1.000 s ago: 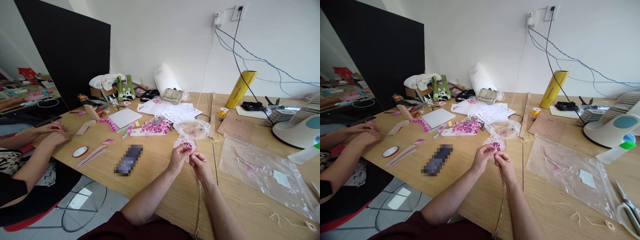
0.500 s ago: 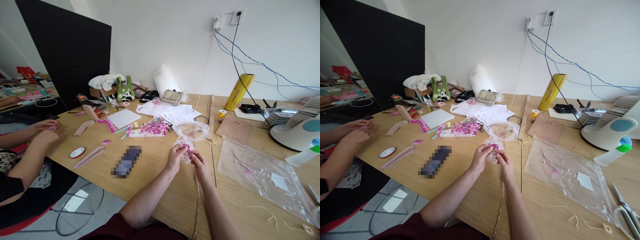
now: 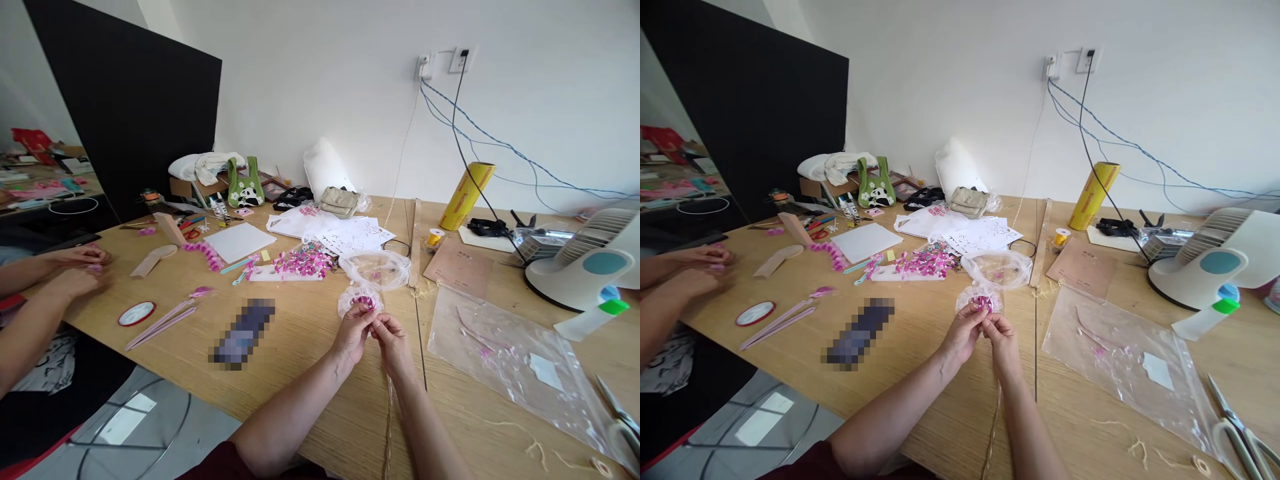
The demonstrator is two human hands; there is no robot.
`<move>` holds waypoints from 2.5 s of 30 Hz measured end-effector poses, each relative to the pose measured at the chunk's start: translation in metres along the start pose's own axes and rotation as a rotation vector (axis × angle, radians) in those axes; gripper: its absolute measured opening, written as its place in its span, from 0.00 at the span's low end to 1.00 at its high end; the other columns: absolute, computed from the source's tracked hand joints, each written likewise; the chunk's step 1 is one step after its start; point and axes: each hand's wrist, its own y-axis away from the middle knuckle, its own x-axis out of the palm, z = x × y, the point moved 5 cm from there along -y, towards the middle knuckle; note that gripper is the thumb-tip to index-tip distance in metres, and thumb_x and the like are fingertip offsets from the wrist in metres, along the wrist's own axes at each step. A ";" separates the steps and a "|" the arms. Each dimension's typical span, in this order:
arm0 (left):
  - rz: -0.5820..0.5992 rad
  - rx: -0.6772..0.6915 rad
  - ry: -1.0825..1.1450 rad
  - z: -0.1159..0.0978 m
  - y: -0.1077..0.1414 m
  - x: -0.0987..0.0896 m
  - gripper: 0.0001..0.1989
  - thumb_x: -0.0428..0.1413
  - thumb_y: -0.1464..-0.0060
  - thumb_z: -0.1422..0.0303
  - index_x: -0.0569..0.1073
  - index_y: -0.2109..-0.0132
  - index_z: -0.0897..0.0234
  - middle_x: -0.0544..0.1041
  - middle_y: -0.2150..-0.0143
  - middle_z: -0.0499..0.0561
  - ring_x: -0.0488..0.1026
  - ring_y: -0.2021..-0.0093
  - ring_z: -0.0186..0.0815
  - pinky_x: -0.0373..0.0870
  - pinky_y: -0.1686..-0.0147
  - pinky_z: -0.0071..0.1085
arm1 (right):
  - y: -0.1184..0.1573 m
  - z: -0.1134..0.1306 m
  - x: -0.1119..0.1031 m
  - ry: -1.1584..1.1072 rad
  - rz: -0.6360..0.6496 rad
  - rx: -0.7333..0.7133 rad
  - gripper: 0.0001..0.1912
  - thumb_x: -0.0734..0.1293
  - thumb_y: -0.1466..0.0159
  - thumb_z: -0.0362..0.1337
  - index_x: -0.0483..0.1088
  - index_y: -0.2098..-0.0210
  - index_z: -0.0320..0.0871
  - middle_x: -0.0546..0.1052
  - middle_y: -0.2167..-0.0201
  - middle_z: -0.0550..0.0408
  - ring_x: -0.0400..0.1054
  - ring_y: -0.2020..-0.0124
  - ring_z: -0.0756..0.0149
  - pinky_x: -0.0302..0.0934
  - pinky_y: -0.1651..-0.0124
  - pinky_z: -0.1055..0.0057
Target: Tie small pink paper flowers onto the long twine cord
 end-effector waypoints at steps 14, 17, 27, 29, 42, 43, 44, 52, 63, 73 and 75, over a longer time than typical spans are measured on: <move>0.070 -0.071 -0.021 0.003 -0.006 -0.002 0.16 0.62 0.59 0.62 0.64 0.71 0.67 0.64 0.78 0.44 0.60 0.80 0.24 0.56 0.80 0.23 | -0.001 0.003 -0.002 0.195 0.011 -0.077 0.12 0.66 0.44 0.43 0.68 0.79 0.44 0.63 0.83 0.61 0.53 0.78 0.71 0.49 0.72 0.73; 0.129 -0.080 -0.056 -0.002 -0.006 -0.001 0.15 0.62 0.59 0.63 0.64 0.72 0.67 0.64 0.79 0.44 0.61 0.81 0.25 0.59 0.81 0.25 | -0.001 0.003 -0.001 0.200 0.044 -0.077 0.12 0.64 0.42 0.43 0.67 0.78 0.44 0.62 0.83 0.61 0.52 0.78 0.71 0.49 0.73 0.73; -0.038 0.088 -0.201 -0.005 -0.004 -0.006 0.15 0.61 0.59 0.61 0.64 0.73 0.66 0.61 0.84 0.40 0.56 0.88 0.24 0.54 0.89 0.23 | 0.005 0.003 0.010 0.161 -0.017 -0.073 0.10 0.64 0.42 0.43 0.66 0.76 0.44 0.64 0.83 0.61 0.54 0.80 0.72 0.49 0.75 0.73; -0.075 0.100 -0.202 -0.003 -0.004 -0.007 0.15 0.60 0.59 0.60 0.64 0.73 0.65 0.60 0.84 0.40 0.55 0.88 0.23 0.52 0.89 0.22 | 0.005 0.004 0.013 0.151 -0.025 -0.077 0.11 0.65 0.43 0.43 0.66 0.76 0.43 0.64 0.83 0.61 0.54 0.80 0.73 0.50 0.75 0.73; -0.077 -0.020 0.001 0.005 -0.008 -0.002 0.18 0.61 0.58 0.61 0.59 0.74 0.65 0.58 0.83 0.40 0.53 0.86 0.21 0.48 0.88 0.21 | -0.002 -0.007 0.002 0.201 -0.079 -0.137 0.09 0.65 0.43 0.40 0.66 0.76 0.43 0.65 0.83 0.62 0.56 0.80 0.73 0.51 0.75 0.74; -0.081 -0.022 0.007 0.006 -0.008 -0.004 0.18 0.60 0.58 0.60 0.59 0.74 0.64 0.58 0.83 0.40 0.52 0.87 0.21 0.47 0.88 0.20 | -0.002 -0.009 0.003 0.190 -0.075 -0.121 0.09 0.65 0.43 0.40 0.65 0.77 0.43 0.65 0.83 0.62 0.55 0.80 0.74 0.50 0.75 0.74; -0.084 -0.023 0.010 0.007 -0.009 -0.005 0.18 0.60 0.58 0.60 0.59 0.74 0.64 0.58 0.84 0.39 0.52 0.87 0.21 0.46 0.89 0.20 | -0.002 -0.011 0.004 0.177 -0.074 -0.103 0.10 0.65 0.43 0.41 0.65 0.77 0.43 0.65 0.83 0.63 0.55 0.81 0.74 0.50 0.76 0.74; -0.063 -0.016 0.084 0.006 -0.017 -0.015 0.15 0.60 0.57 0.62 0.63 0.71 0.65 0.67 0.78 0.43 0.59 0.84 0.23 0.53 0.85 0.22 | -0.004 -0.013 -0.001 0.263 -0.024 -0.042 0.12 0.64 0.43 0.44 0.65 0.76 0.43 0.65 0.83 0.62 0.53 0.82 0.74 0.48 0.77 0.75; -0.051 0.099 0.047 0.001 -0.012 -0.010 0.09 0.63 0.60 0.71 0.70 0.73 0.68 0.69 0.73 0.46 0.66 0.70 0.26 0.60 0.66 0.24 | -0.002 0.005 -0.009 0.431 -0.122 -0.202 0.10 0.66 0.45 0.40 0.69 0.65 0.44 0.73 0.70 0.56 0.65 0.69 0.67 0.58 0.63 0.69; -0.012 -0.042 0.092 0.013 -0.010 -0.017 0.13 0.62 0.59 0.65 0.67 0.71 0.68 0.64 0.77 0.44 0.58 0.78 0.24 0.52 0.78 0.23 | -0.002 -0.006 0.002 0.178 -0.022 -0.106 0.05 0.66 0.45 0.38 0.69 0.76 0.43 0.67 0.79 0.61 0.58 0.74 0.71 0.53 0.69 0.73; 0.022 -0.055 0.073 0.013 -0.011 -0.016 0.12 0.62 0.58 0.65 0.68 0.72 0.68 0.63 0.77 0.44 0.57 0.79 0.24 0.51 0.79 0.23 | -0.002 -0.008 0.001 0.126 -0.040 -0.084 0.06 0.66 0.45 0.38 0.69 0.76 0.43 0.66 0.79 0.61 0.57 0.75 0.72 0.52 0.70 0.74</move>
